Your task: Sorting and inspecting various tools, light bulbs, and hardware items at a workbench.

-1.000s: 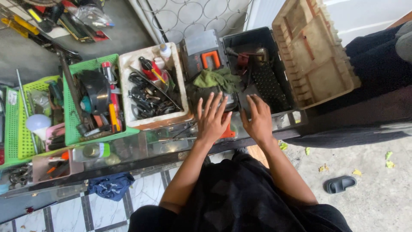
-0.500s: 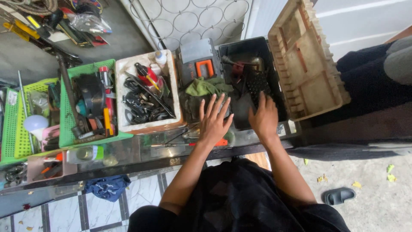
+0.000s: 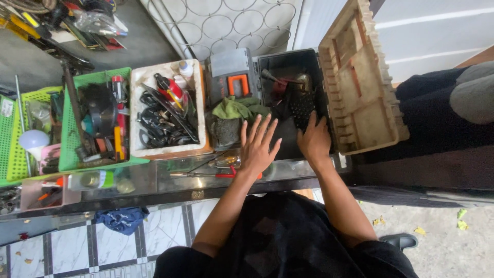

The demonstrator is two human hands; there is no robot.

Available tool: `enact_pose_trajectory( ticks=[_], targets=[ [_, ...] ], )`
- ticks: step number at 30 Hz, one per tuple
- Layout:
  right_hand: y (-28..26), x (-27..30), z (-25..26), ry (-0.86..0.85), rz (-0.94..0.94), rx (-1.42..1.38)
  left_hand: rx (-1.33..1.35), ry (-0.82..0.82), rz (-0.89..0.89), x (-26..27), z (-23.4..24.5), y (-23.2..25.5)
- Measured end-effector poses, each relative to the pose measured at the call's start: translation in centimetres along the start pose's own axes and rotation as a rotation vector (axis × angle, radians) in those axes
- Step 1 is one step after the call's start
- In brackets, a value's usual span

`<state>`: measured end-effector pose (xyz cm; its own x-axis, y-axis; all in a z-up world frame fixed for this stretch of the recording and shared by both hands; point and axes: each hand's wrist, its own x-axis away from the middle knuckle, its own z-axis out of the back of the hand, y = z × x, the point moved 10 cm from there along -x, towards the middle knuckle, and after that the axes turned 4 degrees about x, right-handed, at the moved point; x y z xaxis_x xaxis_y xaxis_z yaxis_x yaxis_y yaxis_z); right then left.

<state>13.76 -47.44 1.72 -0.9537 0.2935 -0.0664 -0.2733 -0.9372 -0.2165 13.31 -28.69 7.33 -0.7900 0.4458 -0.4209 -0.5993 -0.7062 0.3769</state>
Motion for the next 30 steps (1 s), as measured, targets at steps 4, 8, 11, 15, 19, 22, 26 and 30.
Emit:
enact_pose_trajectory(
  ticks=[4, 8, 11, 15, 19, 22, 26, 30],
  targets=[
    [0.6, -0.9, -0.5, 0.037, 0.045, 0.026, 0.001, 0.006, 0.016, -0.2, -0.1, 0.8],
    [0.9, -1.1, -0.6, -0.086, -0.013, -0.022, 0.005, 0.048, 0.019, -0.1, 0.1, 1.5],
    [1.3, -1.6, -1.3, -0.053, 0.013, -0.005, 0.013, 0.052, 0.021, -0.1, -0.4, 1.7],
    [1.3, -1.9, -0.7, 0.034, 0.081, -0.022, 0.028, 0.047, 0.040, 0.2, -0.6, 1.6],
    [1.7, -2.3, -1.0, 0.025, 0.050, -0.092, 0.036, 0.045, 0.046, 0.5, -0.9, 1.5],
    [2.3, -2.9, -2.2, -0.041, 0.046, -0.055, 0.034, 0.034, 0.053, 0.7, -1.3, 1.4],
    [2.2, -3.3, -0.7, -0.014, 0.045, -0.188, 0.034, 0.033, 0.046, 0.9, -1.1, 1.5],
    [1.4, -3.1, 2.5, 0.139, 0.161, -0.321, 0.067, 0.051, 0.050, 1.0, -0.8, 1.3]
  ],
)
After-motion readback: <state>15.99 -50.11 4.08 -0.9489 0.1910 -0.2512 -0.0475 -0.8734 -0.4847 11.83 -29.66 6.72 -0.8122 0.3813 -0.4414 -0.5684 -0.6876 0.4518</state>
